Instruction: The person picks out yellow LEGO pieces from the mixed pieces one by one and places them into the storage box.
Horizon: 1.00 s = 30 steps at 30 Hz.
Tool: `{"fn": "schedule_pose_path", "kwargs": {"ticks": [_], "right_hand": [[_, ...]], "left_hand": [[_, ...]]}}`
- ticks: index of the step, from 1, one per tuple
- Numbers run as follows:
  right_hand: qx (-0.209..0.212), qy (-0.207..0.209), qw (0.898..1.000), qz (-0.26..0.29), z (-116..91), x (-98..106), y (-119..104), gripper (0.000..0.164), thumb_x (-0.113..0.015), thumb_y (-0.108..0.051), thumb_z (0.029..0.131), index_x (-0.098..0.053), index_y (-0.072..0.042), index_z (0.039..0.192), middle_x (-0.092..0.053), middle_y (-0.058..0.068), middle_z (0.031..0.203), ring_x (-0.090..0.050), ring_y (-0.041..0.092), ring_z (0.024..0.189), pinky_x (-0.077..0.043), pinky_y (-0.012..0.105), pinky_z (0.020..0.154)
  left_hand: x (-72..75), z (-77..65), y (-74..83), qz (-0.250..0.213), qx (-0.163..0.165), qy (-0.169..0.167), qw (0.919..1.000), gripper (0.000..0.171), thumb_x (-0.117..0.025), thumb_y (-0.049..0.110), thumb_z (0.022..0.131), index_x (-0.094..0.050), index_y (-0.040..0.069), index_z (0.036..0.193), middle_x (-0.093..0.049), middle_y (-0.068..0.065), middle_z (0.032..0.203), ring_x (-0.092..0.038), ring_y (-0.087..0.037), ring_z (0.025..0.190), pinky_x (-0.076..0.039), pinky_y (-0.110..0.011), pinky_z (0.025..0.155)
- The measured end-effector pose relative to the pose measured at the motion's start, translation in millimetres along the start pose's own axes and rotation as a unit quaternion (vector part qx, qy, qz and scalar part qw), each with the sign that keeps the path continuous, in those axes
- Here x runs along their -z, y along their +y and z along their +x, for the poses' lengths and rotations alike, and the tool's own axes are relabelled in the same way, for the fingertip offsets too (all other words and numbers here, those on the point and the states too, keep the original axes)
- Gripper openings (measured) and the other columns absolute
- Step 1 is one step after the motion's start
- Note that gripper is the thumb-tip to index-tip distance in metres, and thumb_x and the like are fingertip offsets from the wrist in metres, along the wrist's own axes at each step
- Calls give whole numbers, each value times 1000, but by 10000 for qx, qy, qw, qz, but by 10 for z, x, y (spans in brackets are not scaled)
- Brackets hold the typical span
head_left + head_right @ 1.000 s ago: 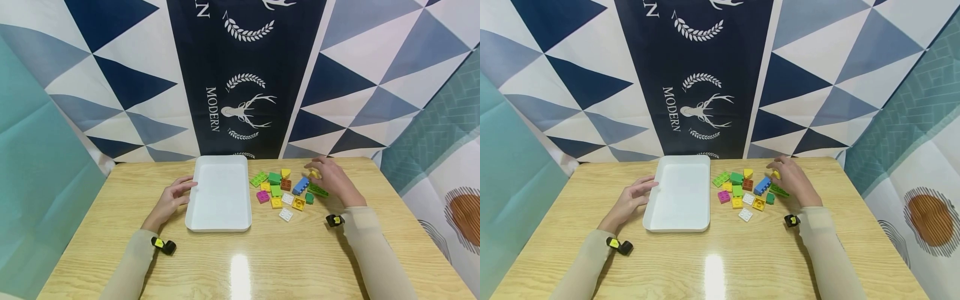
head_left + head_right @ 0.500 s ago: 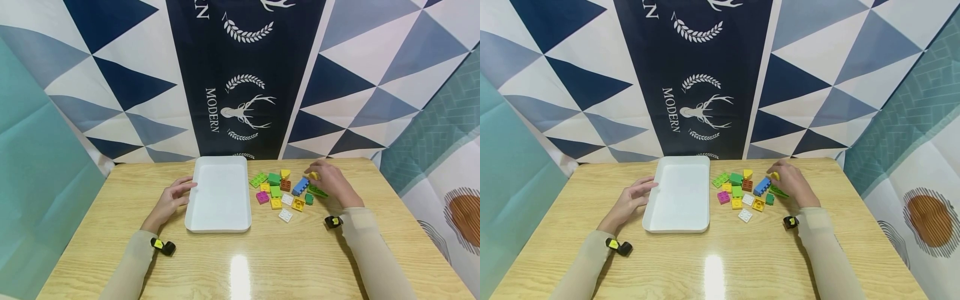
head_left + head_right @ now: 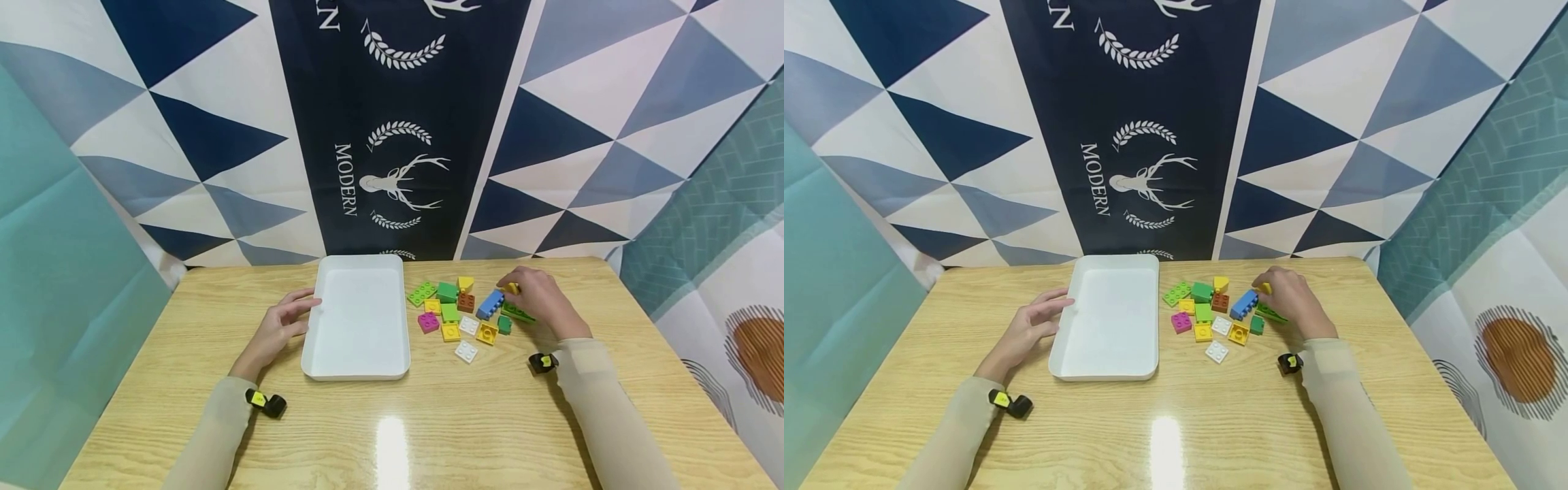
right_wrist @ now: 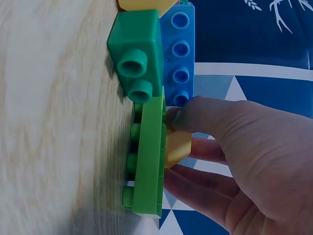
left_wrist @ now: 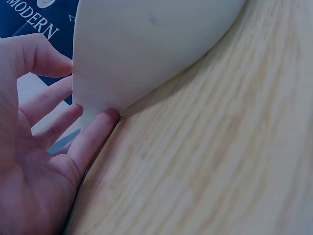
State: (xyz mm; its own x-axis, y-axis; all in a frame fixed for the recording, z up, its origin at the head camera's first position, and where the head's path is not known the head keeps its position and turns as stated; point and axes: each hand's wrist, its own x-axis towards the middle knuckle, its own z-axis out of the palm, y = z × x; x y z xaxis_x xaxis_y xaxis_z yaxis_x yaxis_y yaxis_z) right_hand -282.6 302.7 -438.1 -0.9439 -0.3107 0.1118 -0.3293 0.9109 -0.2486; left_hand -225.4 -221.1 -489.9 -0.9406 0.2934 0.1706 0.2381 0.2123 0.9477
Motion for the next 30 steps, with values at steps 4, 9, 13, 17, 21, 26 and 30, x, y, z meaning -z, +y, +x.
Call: {"fn": "schedule_pose_path", "kwargs": {"ticks": [4,9,13,17,21,26,30], "right_hand": [[-31,-32,10000,31,-3,-6,-1,22,-71,-11,89,-77,-5,109,-71,20,112,-66,39,103,-53,60,88],[-45,-10,10000,68,-5,-11,3,22,-71,-11,89,-77,-5,109,-72,20,112,-66,39,103,-53,60,89],[-30,19,10000,50,-8,-13,5,21,-71,-11,89,-77,-6,108,-72,20,111,-66,39,101,-54,59,87],[18,34,10000,22,-8,-12,0,21,-71,-11,89,-77,-6,108,-72,20,110,-66,39,100,-54,59,85],[26,55,10000,8,-13,-3,-5,21,-71,-11,88,-77,-5,107,-72,20,110,-66,39,100,-53,59,85],[48,100,9999,-19,-13,2,-1,21,-71,-12,88,-77,-5,107,-72,19,109,-67,38,98,-55,57,83],[17,157,9999,-15,-22,12,-8,21,-72,-12,88,-77,-5,108,-71,20,111,-66,38,100,-54,58,86]], "left_hand": [[-2,0,-4,-17,3,2,10000,46,-59,-8,88,-63,2,133,-41,-12,156,-40,-30,143,-29,-56,117],[-6,-3,-9,-84,-3,10,10000,46,-59,-8,88,-63,2,133,-41,-12,156,-42,-32,142,-28,-59,117],[-5,-3,-11,-94,-7,-6,10000,47,-59,-8,88,-62,1,133,-41,-13,156,-43,-33,142,-28,-59,117],[0,0,-13,-67,1,-16,10000,47,-59,-8,88,-62,1,134,-40,-12,156,-43,-32,142,-33,-46,117],[0,0,-18,-77,0,-29,10000,46,-59,-7,88,-62,2,134,-40,-13,156,-43,-33,141,-38,-19,110],[3,-2,-19,-142,-12,-35,9999,47,-59,-8,88,-62,1,134,-40,-14,156,-43,-35,141,-39,-10,104],[3,-2,-16,-132,5,-35,9999,47,-59,-8,88,-62,1,134,-40,-13,156,-44,-34,141,-39,-10,104]]}}
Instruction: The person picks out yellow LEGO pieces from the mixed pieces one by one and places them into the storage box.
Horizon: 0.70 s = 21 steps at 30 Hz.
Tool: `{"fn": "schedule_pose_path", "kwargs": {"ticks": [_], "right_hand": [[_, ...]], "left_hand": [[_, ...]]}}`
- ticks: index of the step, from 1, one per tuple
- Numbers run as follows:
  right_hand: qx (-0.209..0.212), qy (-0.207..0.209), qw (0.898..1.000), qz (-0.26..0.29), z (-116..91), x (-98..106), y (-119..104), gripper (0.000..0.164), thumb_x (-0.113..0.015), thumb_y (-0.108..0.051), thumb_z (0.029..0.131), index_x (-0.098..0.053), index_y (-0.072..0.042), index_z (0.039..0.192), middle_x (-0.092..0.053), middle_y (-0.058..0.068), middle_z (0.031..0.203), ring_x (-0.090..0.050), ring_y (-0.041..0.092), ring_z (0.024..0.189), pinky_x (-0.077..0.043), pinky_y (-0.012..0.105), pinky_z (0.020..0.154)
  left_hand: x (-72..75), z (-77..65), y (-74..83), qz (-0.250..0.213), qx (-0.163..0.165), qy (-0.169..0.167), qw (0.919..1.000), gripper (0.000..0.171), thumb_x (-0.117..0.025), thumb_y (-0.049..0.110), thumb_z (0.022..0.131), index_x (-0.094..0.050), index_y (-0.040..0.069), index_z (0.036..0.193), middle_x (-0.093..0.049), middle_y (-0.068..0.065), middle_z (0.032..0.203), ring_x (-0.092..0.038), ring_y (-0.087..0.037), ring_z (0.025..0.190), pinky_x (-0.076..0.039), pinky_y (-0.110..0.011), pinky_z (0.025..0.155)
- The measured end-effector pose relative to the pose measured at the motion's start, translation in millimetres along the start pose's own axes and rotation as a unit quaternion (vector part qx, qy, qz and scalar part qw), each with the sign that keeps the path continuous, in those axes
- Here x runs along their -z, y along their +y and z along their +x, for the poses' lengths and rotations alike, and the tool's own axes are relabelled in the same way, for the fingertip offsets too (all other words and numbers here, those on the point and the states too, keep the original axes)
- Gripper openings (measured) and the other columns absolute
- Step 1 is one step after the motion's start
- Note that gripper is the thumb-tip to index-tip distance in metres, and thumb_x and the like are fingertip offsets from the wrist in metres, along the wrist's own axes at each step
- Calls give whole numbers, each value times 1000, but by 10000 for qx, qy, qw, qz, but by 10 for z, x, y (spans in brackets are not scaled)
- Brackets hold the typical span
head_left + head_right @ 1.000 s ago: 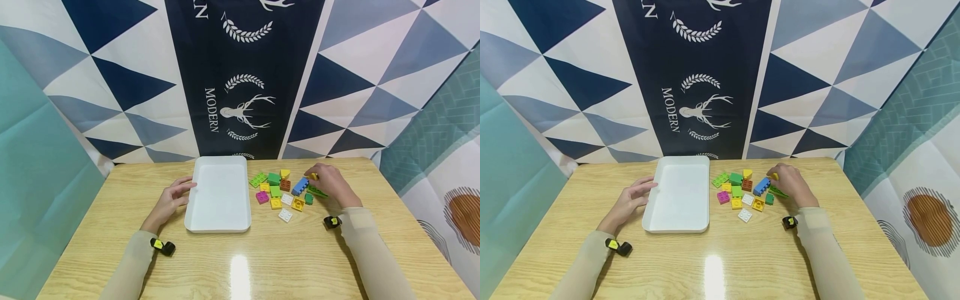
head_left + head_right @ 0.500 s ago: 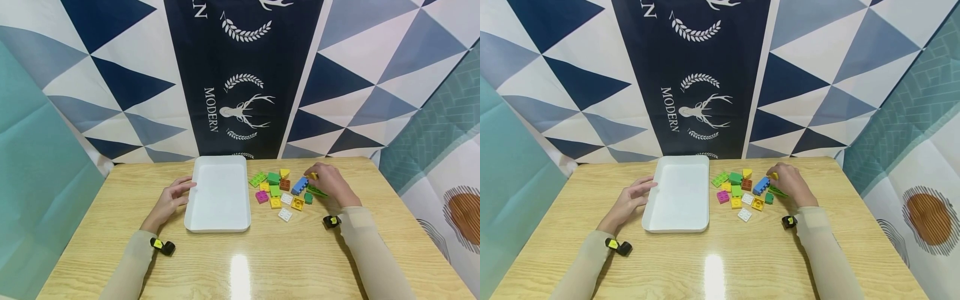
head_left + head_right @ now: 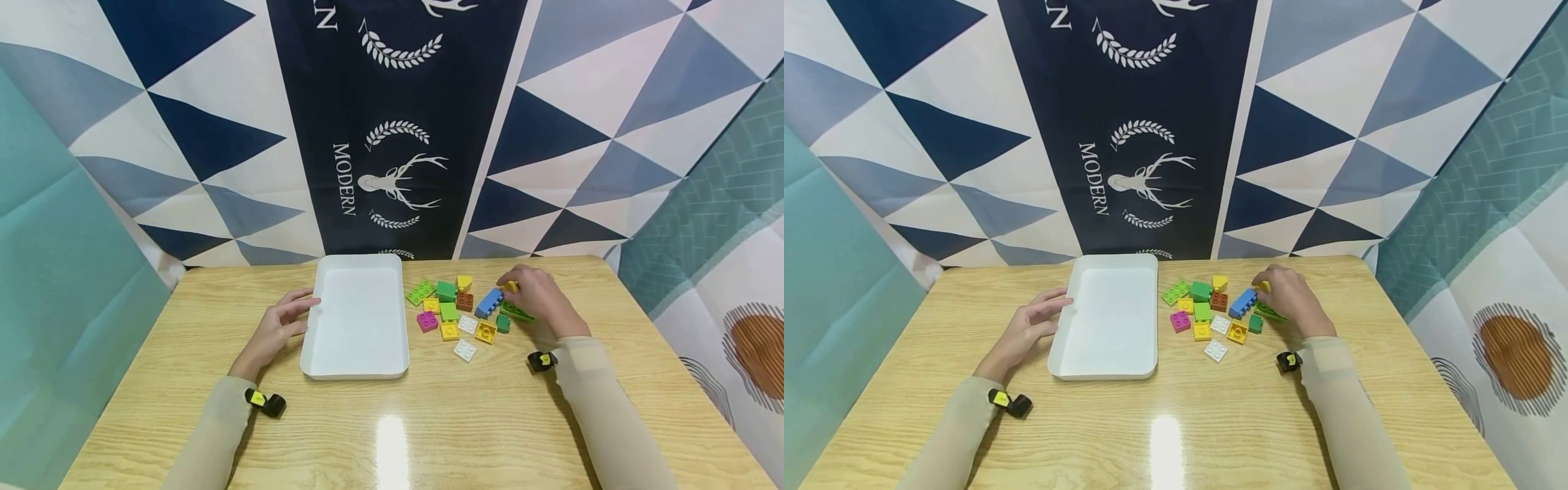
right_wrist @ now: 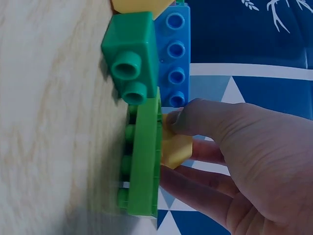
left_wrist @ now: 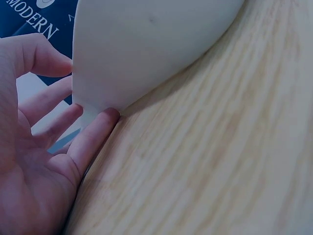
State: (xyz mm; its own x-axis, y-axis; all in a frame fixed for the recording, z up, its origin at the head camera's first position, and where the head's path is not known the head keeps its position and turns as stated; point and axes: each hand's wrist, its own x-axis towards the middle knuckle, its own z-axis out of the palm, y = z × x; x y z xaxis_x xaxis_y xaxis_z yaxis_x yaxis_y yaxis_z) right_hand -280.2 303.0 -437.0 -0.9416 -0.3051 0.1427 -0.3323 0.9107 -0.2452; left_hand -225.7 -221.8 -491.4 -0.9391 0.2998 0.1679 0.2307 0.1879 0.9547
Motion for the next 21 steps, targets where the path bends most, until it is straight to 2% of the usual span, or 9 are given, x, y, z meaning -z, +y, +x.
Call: {"fn": "schedule_pose_path", "kwargs": {"ticks": [5,11,16,18,21], "right_hand": [[-6,118,9999,76,-12,42,-25,22,-73,-13,88,-76,-5,108,-70,22,115,-64,42,105,-53,61,90],[4,218,9997,103,-17,102,-77,23,-73,-14,88,-76,-5,109,-69,21,116,-66,38,99,-55,58,86],[85,688,9975,119,-35,176,-125,22,-73,-13,88,-76,-5,109,-68,20,116,-66,38,96,-56,57,82],[138,923,9956,116,-39,199,-137,22,-73,-13,87,-76,-5,107,-69,19,113,-67,38,95,-56,57,81],[175,1071,9940,134,-34,212,-143,21,-74,-11,87,-76,-4,107,-69,18,110,-67,37,94,-57,56,80]], "left_hand": [[-5,-2,3,-5,-23,-4,10000,47,-58,-8,88,-61,1,134,-40,-14,156,-42,-34,142,-39,-9,103],[-4,-15,6,6,-53,-6,10000,46,-58,-8,89,-62,1,134,-40,-14,156,-41,-33,143,-38,-10,104],[-7,-21,14,-23,-51,-15,10000,47,-58,-8,88,-62,0,133,-39,-14,156,-39,-33,144,-38,-11,105],[-8,-19,19,-14,-39,-18,10000,47,-58,-8,88,-62,1,134,-39,-14,157,-39,-32,144,-38,-17,109],[-8,-12,26,16,-22,-24,10000,47,-58,-8,88,-62,1,134,-39,-13,157,-39,-31,144,-36,-35,116]]}}
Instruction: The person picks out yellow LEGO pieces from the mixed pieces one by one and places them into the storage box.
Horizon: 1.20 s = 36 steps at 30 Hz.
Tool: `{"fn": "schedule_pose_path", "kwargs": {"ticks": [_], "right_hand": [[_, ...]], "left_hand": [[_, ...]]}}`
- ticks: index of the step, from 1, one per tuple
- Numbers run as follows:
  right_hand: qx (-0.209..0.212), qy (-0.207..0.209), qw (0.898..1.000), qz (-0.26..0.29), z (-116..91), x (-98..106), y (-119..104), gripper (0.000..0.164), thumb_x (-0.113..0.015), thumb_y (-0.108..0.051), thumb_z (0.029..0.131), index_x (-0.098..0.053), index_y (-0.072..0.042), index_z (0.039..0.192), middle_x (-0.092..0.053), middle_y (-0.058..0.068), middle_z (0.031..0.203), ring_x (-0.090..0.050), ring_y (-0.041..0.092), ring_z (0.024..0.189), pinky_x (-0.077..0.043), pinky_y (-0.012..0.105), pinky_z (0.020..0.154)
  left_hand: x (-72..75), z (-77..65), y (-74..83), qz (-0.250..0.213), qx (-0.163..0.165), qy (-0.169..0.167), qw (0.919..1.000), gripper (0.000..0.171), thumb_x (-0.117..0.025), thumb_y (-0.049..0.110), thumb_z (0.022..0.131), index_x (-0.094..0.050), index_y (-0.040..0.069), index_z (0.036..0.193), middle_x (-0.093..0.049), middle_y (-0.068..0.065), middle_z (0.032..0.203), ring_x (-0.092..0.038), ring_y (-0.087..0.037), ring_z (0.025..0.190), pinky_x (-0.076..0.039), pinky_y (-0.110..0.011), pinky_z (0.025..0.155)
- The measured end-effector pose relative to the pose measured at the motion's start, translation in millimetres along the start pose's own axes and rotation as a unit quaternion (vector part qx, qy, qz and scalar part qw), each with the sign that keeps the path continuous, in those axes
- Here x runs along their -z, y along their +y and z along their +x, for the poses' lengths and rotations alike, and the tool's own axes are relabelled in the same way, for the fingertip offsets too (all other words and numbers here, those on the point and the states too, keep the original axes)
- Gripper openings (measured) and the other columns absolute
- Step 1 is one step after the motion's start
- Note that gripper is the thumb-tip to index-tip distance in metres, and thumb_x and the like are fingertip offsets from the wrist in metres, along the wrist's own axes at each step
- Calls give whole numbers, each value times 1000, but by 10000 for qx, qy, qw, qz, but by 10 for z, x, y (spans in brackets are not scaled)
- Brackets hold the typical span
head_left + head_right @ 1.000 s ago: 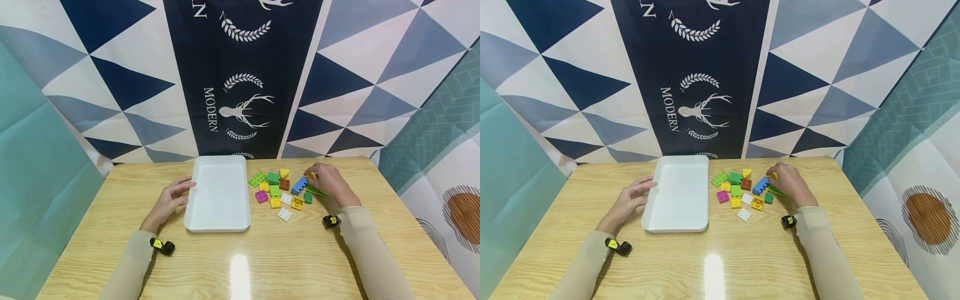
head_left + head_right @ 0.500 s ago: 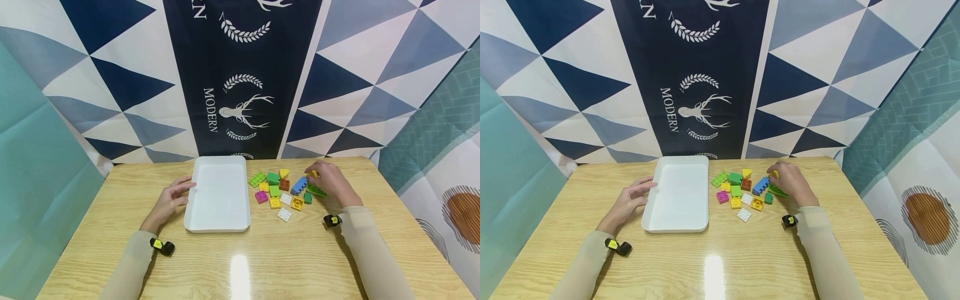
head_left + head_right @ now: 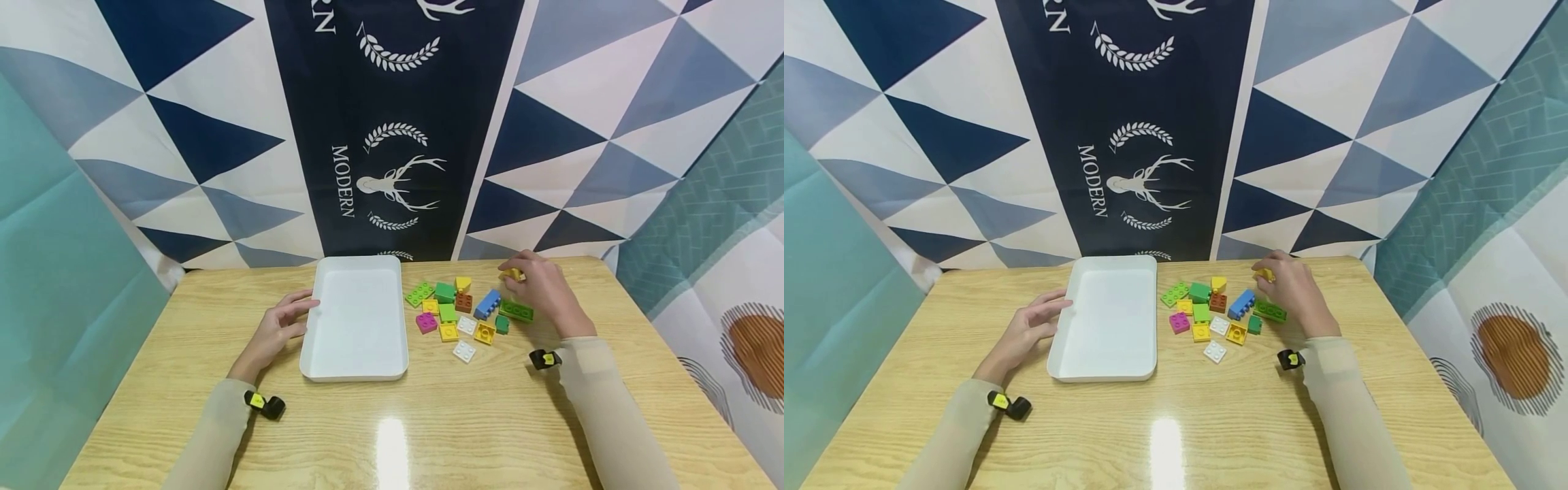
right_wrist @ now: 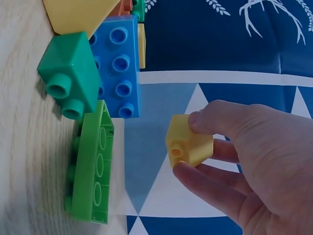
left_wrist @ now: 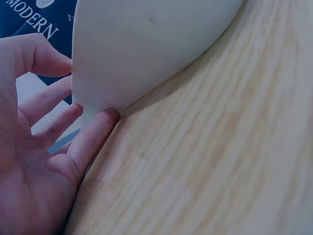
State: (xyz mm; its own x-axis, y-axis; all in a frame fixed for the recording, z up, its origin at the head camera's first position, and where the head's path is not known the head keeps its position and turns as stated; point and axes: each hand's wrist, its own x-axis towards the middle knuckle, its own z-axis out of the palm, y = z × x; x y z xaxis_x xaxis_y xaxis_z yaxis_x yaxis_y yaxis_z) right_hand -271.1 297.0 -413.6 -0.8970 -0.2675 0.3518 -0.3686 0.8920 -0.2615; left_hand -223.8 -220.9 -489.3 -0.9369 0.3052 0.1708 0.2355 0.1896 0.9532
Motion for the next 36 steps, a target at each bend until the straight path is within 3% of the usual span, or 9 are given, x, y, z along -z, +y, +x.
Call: {"fn": "schedule_pose_path", "kwargs": {"ticks": [3,9,11,16,21,26,32,36], "right_hand": [[-39,-72,10000,10,2,-7,-2,22,-74,-11,87,-76,-5,107,-69,19,113,-67,38,98,-56,56,83],[-115,-240,9996,9,-11,-40,7,21,-73,-12,87,-76,-5,107,-68,20,117,-66,39,101,-55,58,85],[-106,-260,9996,-16,-24,-43,11,21,-73,-12,87,-76,-4,107,-68,20,117,-65,40,101,-55,59,86],[-73,-227,9997,-43,-41,-42,13,22,-73,-13,87,-76,-4,107,-68,20,116,-65,40,101,-55,60,85],[-18,-156,9999,41,-21,-30,22,21,-73,-12,87,-76,-5,106,-69,20,114,-67,37,95,-57,56,80],[-63,-185,9998,101,66,65,-8,21,-72,-11,88,-76,-5,108,-68,20,115,-65,37,95,-57,55,80],[52,14,10000,21,193,212,-66,19,-73,-11,87,-77,-6,104,-69,18,115,-66,35,93,-57,53,78],[-18,-133,9999,37,205,220,-76,20,-72,-11,88,-77,-6,106,-69,17,116,-66,34,94,-57,52,80]], "left_hand": [[-5,-1,-1,34,1,4,10000,47,-58,-7,88,-62,1,134,-39,-13,157,-40,-31,144,-32,-46,117],[-4,0,4,-2,-40,8,10000,46,-58,-7,88,-62,1,134,-40,-14,156,-41,-33,142,-38,-17,108],[-4,-1,5,-21,-49,-5,10000,46,-58,-7,88,-62,1,134,-40,-14,156,-42,-33,142,-38,-14,106],[-4,-4,3,20,-9,2,10000,47,-58,-7,88,-62,2,134,-40,-13,156,-42,-32,142,-36,-35,116],[0,-5,3,22,22,14,10000,46,-58,-7,88,-62,1,134,-40,-13,157,-42,-32,142,-31,-55,117],[3,-7,10,18,21,27,10000,46,-58,-7,88,-62,1,134,-40,-13,156,-42,-33,142,-30,-57,116],[3,-9,26,72,2,40,10000,46,-59,-6,88,-62,1,134,-40,-14,156,-42,-35,142,-33,-50,117],[-5,-2,8,6,14,36,10000,46,-58,-7,88,-62,1,133,-40,-14,156,-42,-33,142,-31,-54,117]]}}
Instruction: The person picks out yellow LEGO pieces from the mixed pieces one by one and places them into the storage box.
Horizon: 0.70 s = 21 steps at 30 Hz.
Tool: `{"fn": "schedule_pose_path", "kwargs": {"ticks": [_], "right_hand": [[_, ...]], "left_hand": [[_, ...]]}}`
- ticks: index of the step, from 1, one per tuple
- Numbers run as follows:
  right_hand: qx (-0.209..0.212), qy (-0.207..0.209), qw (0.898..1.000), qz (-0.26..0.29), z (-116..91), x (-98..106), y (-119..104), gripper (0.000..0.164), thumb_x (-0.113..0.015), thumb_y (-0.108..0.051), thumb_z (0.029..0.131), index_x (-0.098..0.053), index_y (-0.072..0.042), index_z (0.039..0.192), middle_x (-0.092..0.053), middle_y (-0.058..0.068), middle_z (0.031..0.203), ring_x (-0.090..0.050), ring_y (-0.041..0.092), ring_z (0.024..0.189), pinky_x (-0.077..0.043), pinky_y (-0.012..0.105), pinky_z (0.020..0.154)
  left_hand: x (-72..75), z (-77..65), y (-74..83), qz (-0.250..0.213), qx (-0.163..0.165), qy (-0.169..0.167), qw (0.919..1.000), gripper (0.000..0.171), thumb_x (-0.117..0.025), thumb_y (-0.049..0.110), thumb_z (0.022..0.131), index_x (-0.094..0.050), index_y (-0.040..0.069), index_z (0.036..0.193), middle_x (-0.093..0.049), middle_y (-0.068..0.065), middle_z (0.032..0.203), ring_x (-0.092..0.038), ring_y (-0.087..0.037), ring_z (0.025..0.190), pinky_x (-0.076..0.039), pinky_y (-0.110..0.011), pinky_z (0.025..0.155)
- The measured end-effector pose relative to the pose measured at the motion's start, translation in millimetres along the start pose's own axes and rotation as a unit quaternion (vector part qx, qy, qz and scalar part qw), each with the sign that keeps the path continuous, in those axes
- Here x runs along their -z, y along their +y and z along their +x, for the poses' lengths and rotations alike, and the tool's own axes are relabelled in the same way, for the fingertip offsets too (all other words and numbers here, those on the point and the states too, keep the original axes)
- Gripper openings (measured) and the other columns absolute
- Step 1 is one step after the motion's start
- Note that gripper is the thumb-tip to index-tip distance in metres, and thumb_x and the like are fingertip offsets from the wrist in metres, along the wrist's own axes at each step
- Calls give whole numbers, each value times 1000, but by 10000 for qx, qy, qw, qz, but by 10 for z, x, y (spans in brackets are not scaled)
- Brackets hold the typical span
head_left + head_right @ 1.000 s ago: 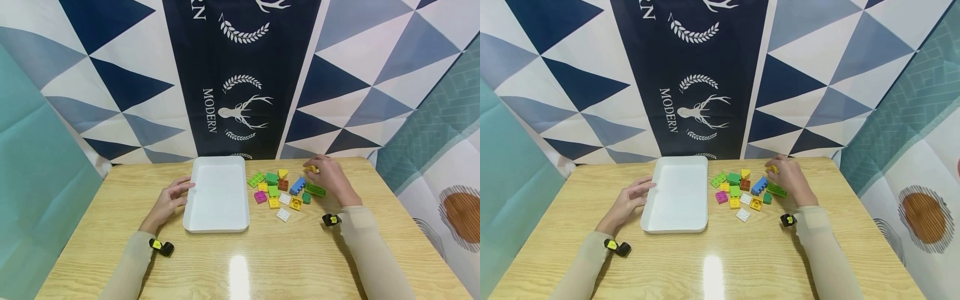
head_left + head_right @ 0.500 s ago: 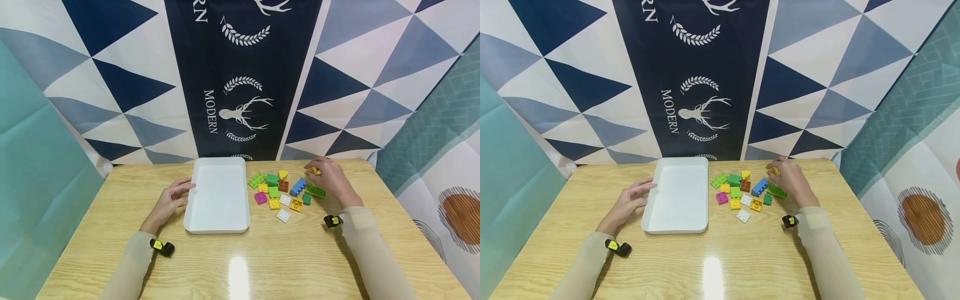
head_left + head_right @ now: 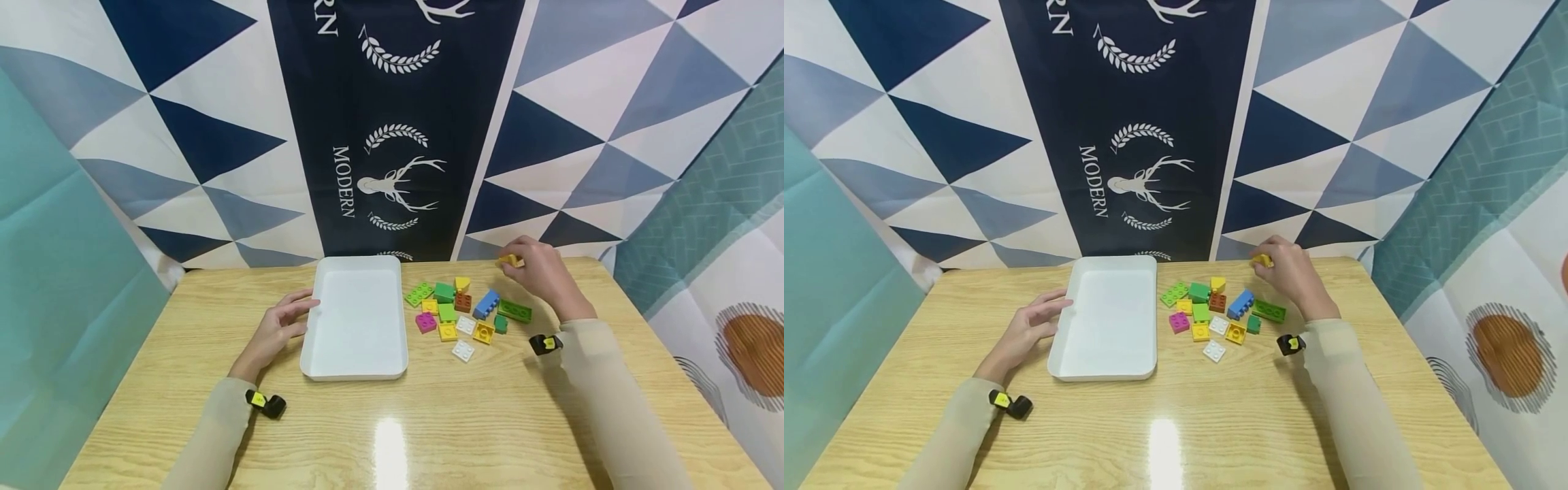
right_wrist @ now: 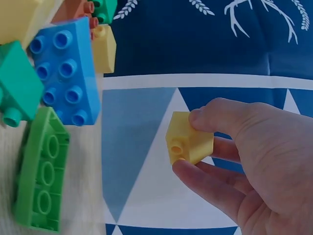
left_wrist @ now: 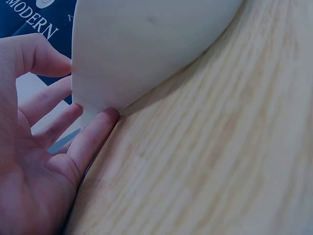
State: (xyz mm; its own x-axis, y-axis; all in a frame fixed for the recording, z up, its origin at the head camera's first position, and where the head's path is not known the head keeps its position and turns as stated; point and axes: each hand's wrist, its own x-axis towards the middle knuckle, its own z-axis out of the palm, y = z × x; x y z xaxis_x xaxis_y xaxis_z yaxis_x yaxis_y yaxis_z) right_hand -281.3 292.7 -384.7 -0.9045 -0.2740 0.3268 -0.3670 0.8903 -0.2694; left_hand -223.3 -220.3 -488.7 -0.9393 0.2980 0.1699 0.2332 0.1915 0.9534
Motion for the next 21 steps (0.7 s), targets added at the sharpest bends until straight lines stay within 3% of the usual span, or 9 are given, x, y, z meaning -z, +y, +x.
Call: {"fn": "schedule_pose_path", "kwargs": {"ticks": [3,7,21], "right_hand": [[-25,-60,10000,30,-17,-22,2,21,-72,-11,88,-77,-6,107,-68,17,116,-65,35,94,-56,52,79],[-6,-40,10000,48,-31,-56,7,19,-72,-11,88,-77,-7,106,-69,17,114,-65,35,93,-56,52,78],[-3,-113,9998,172,11,-166,-54,20,-74,-12,87,-78,-8,106,-70,16,110,-64,32,92,-57,50,79]], "left_hand": [[-4,3,-12,-47,-4,-21,10000,46,-58,-8,88,-62,1,134,-40,-13,156,-42,-32,142,-37,-38,117],[-1,0,-15,-75,-17,-38,10000,47,-58,-9,88,-62,0,134,-40,-13,156,-42,-32,142,-38,-14,106],[2,-4,1,-14,-87,-29,10000,46,-58,-9,88,-61,-1,133,-40,-16,156,-43,-36,141,-40,-15,106]]}}
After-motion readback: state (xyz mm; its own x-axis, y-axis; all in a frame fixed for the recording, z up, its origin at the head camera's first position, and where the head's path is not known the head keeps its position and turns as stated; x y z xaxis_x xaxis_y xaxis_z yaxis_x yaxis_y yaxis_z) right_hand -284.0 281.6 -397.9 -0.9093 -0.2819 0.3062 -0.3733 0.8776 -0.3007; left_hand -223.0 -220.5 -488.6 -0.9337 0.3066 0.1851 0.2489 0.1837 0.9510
